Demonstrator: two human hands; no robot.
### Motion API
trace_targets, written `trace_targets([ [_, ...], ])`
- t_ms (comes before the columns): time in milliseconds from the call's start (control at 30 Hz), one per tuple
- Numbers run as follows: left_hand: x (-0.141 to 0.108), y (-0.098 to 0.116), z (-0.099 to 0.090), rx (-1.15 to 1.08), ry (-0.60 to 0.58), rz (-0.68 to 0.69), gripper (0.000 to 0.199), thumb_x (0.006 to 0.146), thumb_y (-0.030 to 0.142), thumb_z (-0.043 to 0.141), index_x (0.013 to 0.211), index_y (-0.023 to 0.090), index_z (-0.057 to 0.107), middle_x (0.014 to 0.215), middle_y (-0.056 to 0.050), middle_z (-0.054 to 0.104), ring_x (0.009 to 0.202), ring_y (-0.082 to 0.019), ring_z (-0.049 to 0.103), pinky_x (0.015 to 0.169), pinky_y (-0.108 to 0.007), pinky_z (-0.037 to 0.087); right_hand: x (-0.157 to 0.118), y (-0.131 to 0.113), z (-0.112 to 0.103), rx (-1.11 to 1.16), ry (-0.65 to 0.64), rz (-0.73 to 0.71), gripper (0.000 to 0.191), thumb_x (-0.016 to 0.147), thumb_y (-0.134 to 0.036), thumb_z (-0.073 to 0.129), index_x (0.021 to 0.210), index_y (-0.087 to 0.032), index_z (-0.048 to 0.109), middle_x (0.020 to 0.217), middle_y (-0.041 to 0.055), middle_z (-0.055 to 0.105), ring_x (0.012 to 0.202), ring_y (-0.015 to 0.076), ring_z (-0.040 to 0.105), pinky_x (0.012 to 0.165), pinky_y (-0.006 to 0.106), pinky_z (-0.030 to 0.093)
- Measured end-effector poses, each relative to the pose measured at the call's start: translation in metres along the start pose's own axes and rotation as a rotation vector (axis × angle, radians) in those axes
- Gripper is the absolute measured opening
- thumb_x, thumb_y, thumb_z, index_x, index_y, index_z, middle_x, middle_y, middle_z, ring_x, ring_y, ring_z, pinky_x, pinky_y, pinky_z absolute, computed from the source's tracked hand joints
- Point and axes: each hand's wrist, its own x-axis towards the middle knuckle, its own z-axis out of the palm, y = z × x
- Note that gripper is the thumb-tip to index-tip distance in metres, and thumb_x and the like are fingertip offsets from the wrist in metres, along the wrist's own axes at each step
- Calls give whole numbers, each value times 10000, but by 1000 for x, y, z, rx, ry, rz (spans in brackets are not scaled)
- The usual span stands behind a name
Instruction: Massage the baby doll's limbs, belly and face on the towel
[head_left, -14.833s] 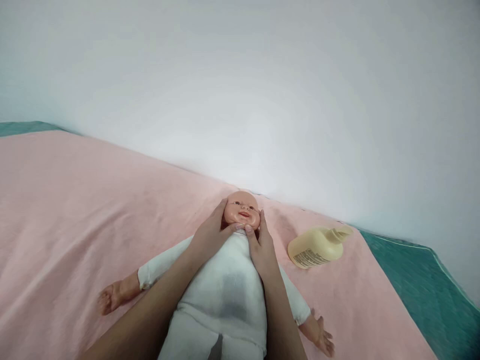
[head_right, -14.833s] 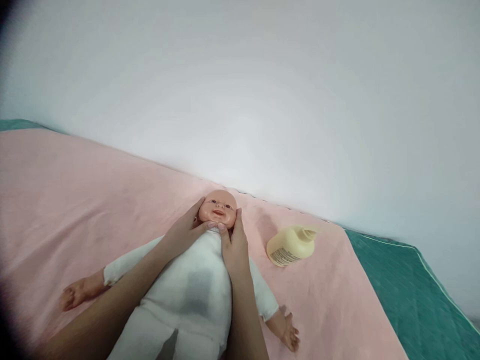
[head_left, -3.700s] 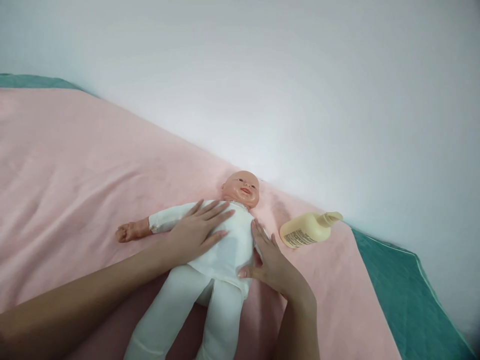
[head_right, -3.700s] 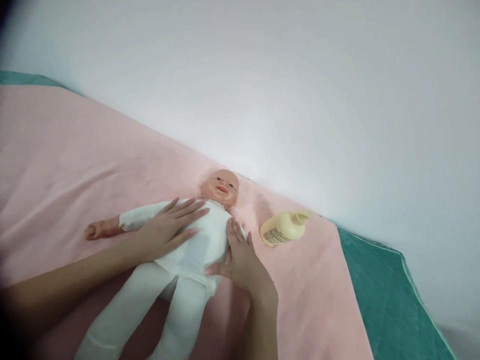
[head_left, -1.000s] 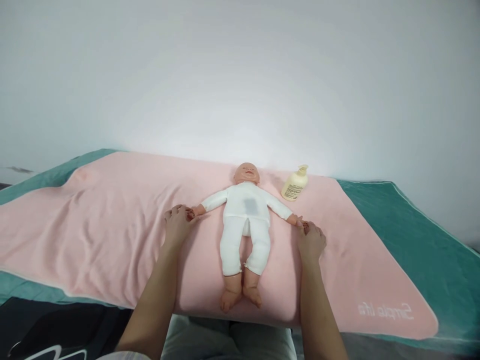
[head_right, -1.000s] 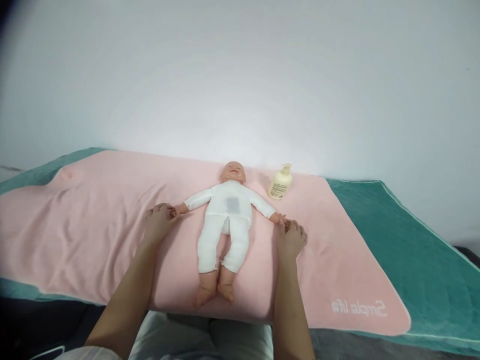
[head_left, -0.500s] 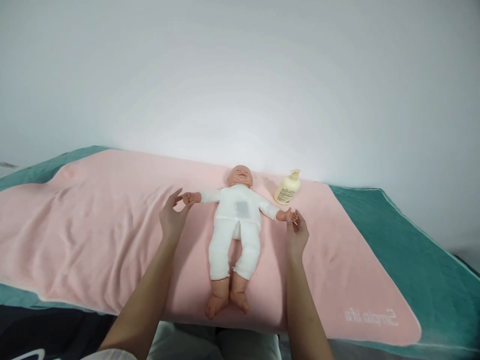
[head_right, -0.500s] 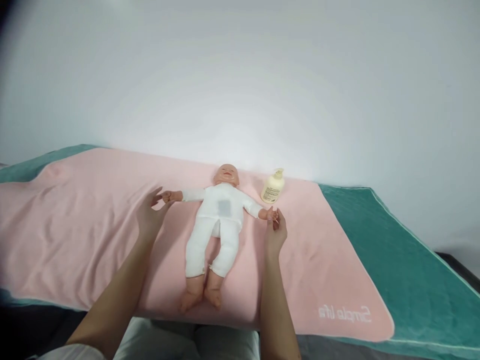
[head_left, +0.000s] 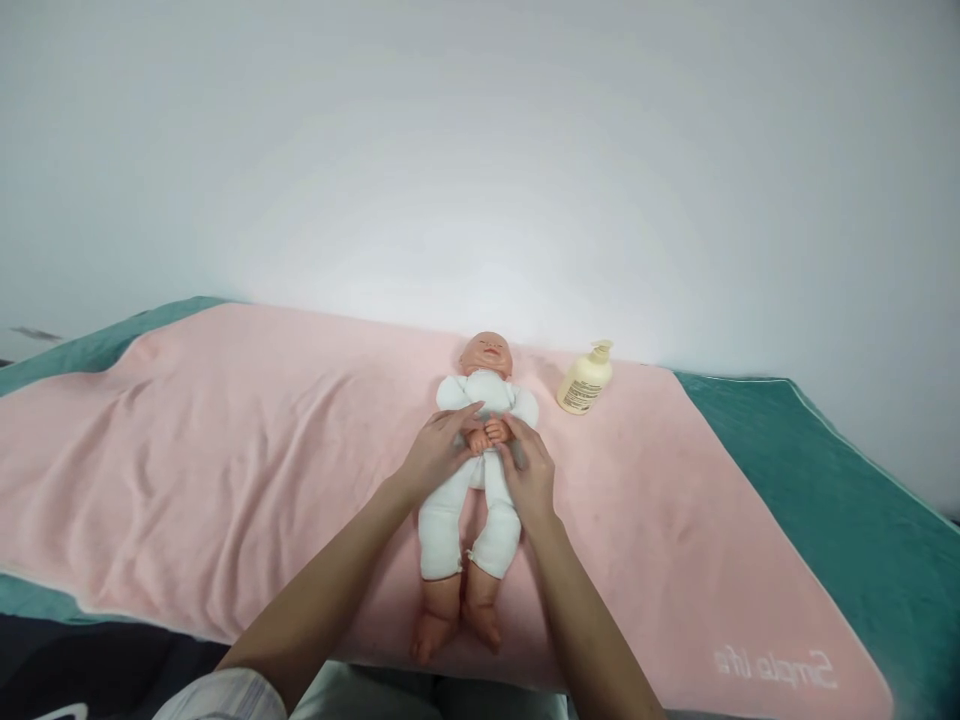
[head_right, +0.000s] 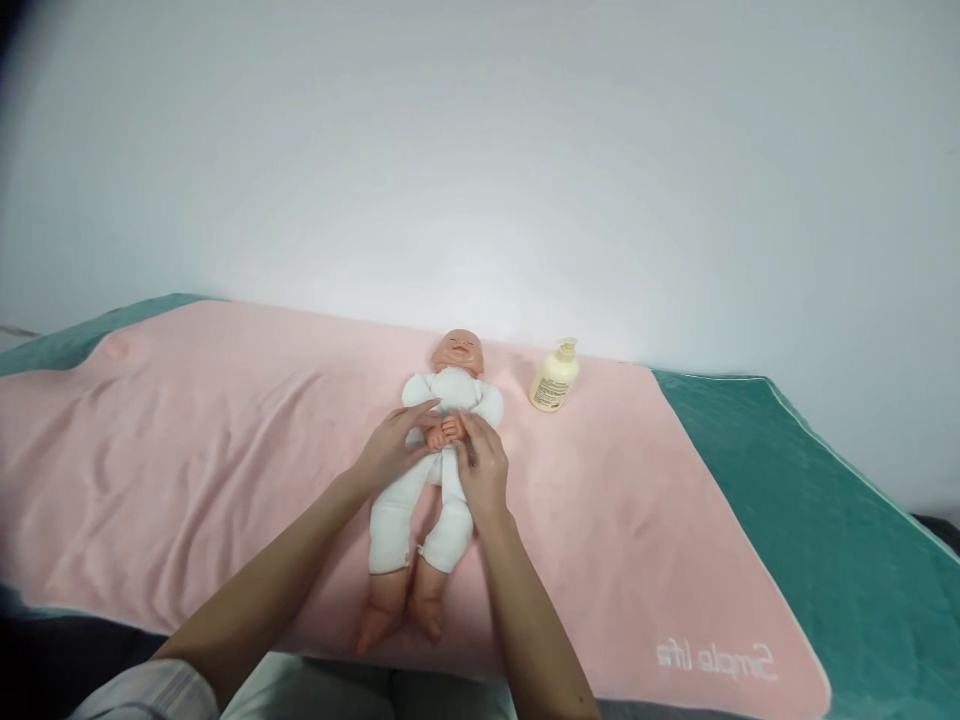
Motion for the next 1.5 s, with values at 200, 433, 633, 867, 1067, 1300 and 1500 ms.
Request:
trace_targets([
  [200,-1,6,1,14,-4,-46,605,820,170,649,1376,227,417,1131,-44,709,1164,-197,601,1036,-413,415,-3,3,1,-13,-27,-14,384,918,-321,457,1261,-241,609,1270,59,628,1202,212,562,1062,439,443],
  [433,-8,-12,-11,-439,324,-274,384,726,291,751,1086,194,663,1245,-101,645,1195,-268,576,1046,-426,431,2,10,-10,121,274,165,383,871,-375,559,1197,-189,637,1206,99,655,1130,231,603,1023,441,458],
  [633,-21,-63,-34,-873,800,-631,413,832,420,660,1199,235,615,1328,-58,584,1262,-222,528,1039,-362,459,15,37,-33,400,612,433,529,815,-424,641,1238,-109,603,1291,133,606,1208,250,568,1060,414,435],
  [867,-31,-89,-32,-1128,959,-928,207,940,368,549,1031,206,639,1116,-104,672,1130,-196,617,924,-295,560,3,94,-47,619,670,704,538,802,-390,643,1252,-106,566,1391,138,522,1269,235,525,1072,369,446],
  [1067,-28,-85,-33,-1352,1044,-942,63,909,200,606,926,185,665,937,-71,700,995,-149,661,856,-223,569,0,113,-50,695,684,803,500,763,-324,667,1199,-97,576,1314,145,583,1232,233,559,1063,357,458],
  [1300,-22,-57,-27,-990,997,-814,259,760,249,776,999,175,710,1015,-59,705,980,-149,664,915,-250,515,7,76,-41,593,626,653,745,742,-389,726,1397,-204,424,1380,112,530,1244,219,542,1051,392,451],
  [1500,-14,-17,-7,-689,737,-539,328,694,273,802,1000,183,727,1056,-86,723,1026,-246,662,937,-401,514,10,35,-22,403,604,325,539,792,-328,688,1286,-166,546,1331,119,568,1213,234,555,1066,452,419],
])
